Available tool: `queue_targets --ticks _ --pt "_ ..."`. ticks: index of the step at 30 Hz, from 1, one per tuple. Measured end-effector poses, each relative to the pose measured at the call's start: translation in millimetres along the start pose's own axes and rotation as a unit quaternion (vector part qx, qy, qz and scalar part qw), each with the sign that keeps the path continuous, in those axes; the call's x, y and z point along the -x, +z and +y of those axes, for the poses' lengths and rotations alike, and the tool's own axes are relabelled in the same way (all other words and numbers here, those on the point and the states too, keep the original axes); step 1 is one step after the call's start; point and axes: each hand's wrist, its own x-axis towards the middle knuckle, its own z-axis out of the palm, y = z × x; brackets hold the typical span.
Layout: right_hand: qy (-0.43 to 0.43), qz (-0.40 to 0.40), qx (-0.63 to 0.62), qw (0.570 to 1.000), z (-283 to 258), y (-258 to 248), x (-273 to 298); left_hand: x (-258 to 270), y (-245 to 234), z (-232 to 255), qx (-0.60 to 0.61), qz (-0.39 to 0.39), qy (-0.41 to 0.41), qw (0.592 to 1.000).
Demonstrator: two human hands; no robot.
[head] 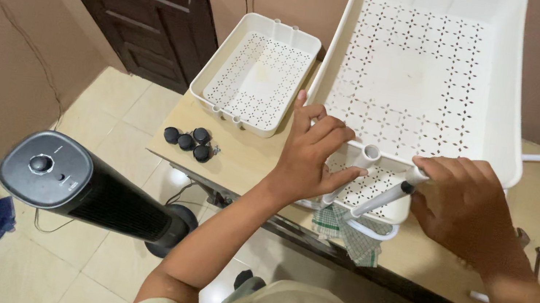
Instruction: The person assembles a multi-tier plastic storage rack by inserting white PVC pipes into perforated trays and securing them with a screwdriver. They stack trays, align pipes, and tighten connections to build the frame.
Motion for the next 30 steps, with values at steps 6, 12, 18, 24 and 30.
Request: queue_targets --ticks 6,12,18,24,30 --pt "0.025 -0.015 0.032 0.999 -7 -1 -2 -2 -4 0 0.006 -0.015 -0.006 1.0" --pt "0.034 0.033 0.047 0.998 -12 2 -4 -2 -3 0 0.004 -0.014 -0.011 1.0" --pt "0.044 0.041 0.025 0.998 -10 5 -2 -3 -3 0 0.005 -0.014 -0.01 1.0" --pt "0.104 0.017 -0.006 0.994 -19 4 -6 -3 -7 2 0.014 -0.019 -0.018 1.0" --pt "0.086 0.019 0.003 0.996 -19 3 -7 -3 -7 3 0.021 -0.021 -0.019 0.999"
